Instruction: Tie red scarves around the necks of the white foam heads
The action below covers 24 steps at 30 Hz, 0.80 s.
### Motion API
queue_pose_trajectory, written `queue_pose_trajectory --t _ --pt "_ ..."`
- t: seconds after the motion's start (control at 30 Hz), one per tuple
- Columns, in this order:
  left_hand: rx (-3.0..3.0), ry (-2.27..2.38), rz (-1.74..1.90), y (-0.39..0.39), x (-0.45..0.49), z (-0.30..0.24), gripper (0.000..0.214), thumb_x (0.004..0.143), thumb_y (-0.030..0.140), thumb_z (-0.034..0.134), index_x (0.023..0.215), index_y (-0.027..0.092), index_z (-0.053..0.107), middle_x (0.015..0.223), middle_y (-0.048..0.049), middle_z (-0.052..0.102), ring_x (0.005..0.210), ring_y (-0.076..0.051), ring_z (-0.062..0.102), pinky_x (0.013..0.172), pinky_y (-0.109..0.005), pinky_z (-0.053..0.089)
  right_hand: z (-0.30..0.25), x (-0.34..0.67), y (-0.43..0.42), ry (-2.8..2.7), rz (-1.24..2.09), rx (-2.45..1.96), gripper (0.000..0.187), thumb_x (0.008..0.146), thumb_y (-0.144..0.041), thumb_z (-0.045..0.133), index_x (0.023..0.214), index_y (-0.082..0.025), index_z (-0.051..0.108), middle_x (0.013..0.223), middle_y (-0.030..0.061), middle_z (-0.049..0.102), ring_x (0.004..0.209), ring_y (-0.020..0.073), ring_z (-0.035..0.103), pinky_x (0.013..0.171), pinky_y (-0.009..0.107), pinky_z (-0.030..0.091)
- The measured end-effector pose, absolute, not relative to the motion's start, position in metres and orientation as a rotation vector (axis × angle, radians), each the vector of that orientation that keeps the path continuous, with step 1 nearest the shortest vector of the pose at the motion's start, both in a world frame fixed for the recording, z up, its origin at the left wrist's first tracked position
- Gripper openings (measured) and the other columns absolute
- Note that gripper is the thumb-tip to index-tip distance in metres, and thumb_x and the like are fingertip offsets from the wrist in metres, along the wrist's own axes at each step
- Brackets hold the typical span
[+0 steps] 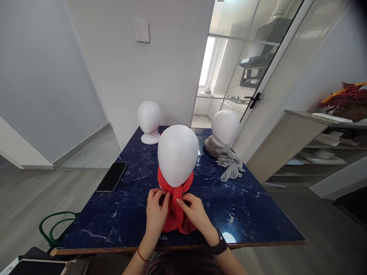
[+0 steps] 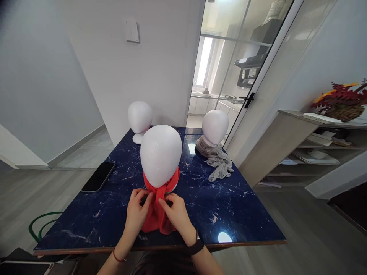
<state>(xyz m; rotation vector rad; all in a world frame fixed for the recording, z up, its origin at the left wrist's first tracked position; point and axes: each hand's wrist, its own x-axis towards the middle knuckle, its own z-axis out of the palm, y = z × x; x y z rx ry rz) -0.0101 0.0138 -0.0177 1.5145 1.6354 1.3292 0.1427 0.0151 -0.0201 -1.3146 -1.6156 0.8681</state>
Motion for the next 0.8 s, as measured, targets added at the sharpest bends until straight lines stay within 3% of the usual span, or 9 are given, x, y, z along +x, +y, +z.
queue_pose_trajectory --t 0.13,0.53,0.7,0.8 --pt "1.571 1.548 1.265 0.018 -0.002 -0.009 0.03 0.082 0.045 0.054 0.077 0.02 0.069 0.079 -0.0055 0.06 0.072 -0.019 0.057 0.068 -0.032 0.045 -0.011 0.143 0.014 -1.427 0.92 -1.377 0.034 0.08 -0.049 0.061 0.074 -0.016 0.068 0.07 0.0032 0.067 0.064 0.0158 0.058 0.062 0.024 0.043" --pt "1.126 1.4 1.495 0.031 0.002 -0.029 0.032 0.077 0.047 0.059 0.073 0.016 0.063 0.072 -0.0024 0.06 0.067 -0.014 0.054 0.066 -0.027 0.043 -0.022 0.146 0.027 -1.256 0.776 -1.378 0.04 0.084 -0.05 0.051 0.072 -0.014 0.066 0.068 0.0036 0.064 0.062 0.0147 0.053 0.06 0.024 0.04" --pt "1.152 1.418 1.371 0.031 -0.004 -0.036 0.035 0.073 0.05 0.062 0.073 0.015 0.065 0.076 -0.0049 0.062 0.073 -0.017 0.056 0.071 -0.029 0.044 -0.029 0.142 0.024 -1.253 0.879 -1.379 0.044 0.082 -0.054 0.051 0.073 -0.014 0.065 0.069 0.0053 0.066 0.063 0.0165 0.057 0.058 0.025 0.042" --pt "1.244 1.444 1.282 0.027 -0.007 -0.032 0.036 0.073 0.051 0.062 0.068 0.015 0.068 0.08 -0.007 0.062 0.081 -0.02 0.057 0.079 -0.032 0.044 -0.024 0.138 0.014 -1.207 1.029 -1.312 0.041 0.078 -0.053 0.058 0.084 -0.014 0.065 0.08 0.0082 0.07 0.072 0.0201 0.062 0.064 0.028 0.048"
